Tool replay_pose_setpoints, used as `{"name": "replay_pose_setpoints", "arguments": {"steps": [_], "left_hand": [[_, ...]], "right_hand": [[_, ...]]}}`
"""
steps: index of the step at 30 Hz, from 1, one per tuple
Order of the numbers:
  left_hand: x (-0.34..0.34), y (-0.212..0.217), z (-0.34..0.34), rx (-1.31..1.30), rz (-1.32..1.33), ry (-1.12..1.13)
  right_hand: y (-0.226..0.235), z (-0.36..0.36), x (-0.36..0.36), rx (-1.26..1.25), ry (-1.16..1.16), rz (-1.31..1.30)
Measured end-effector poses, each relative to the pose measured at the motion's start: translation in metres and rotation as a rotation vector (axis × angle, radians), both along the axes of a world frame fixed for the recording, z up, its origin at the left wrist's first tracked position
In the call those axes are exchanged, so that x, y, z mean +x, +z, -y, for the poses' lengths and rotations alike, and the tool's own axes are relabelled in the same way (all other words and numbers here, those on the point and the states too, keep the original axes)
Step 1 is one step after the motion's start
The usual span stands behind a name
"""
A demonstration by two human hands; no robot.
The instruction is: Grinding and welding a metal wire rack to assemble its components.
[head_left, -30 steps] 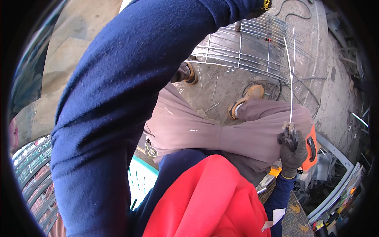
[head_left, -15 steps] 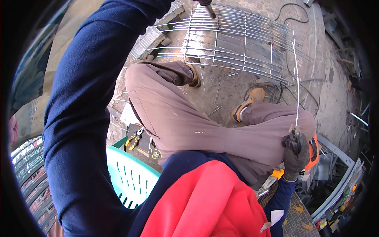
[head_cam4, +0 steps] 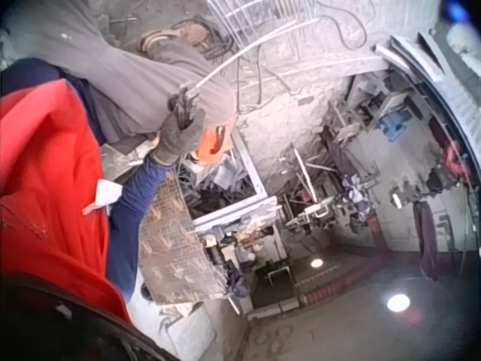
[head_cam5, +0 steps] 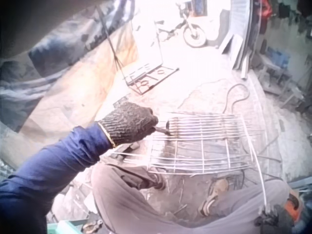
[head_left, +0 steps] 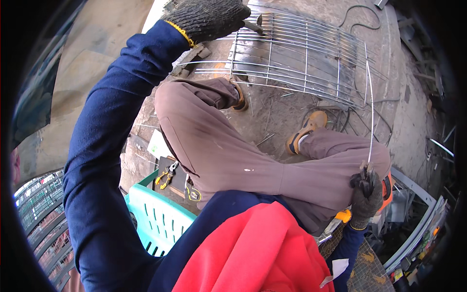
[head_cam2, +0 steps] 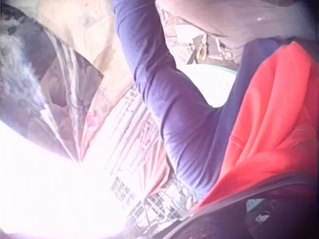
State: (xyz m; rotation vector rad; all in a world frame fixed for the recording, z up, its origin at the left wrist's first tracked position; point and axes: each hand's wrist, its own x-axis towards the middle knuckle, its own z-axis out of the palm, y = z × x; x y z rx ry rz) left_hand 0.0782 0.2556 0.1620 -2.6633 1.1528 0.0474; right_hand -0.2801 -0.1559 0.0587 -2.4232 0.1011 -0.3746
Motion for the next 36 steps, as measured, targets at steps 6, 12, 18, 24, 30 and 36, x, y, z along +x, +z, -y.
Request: {"name": "replay_pose_setpoints", "arguments": {"steps": [6,12,18,24,30,36], "left_hand": [[-0.013,-0.018,-0.025,-0.145,0.048,-0.048],[-0.01,-0.033,-0.043,-0.099,0.047,-0.064],[-0.01,-0.035,-0.042,-0.003,-0.016,-0.023],[-0.008,-0.041,-0.05,-0.073,0.046,-0.01],[-0.01,-0.036,-0.051,-0.091,-0.027,0.022],[0.006,-0.046,-0.064,-0.27,-0.035,-0.066]], "right_hand": [[0.0,0.002,0.002,0.07,0.008,-0.006],[0.003,-0.001,0.004,0.044,0.005,0.008],[0.001,0.001,0.002,0.037,0.006,-0.004],[0.004,-0.001,0.005,0.089,0.034,-0.014],[0.003,0.002,-0.001,0.067,-0.061,-0.075],[0.006,-0.004,0.006,-0.027,-0.005,0.0]]}}
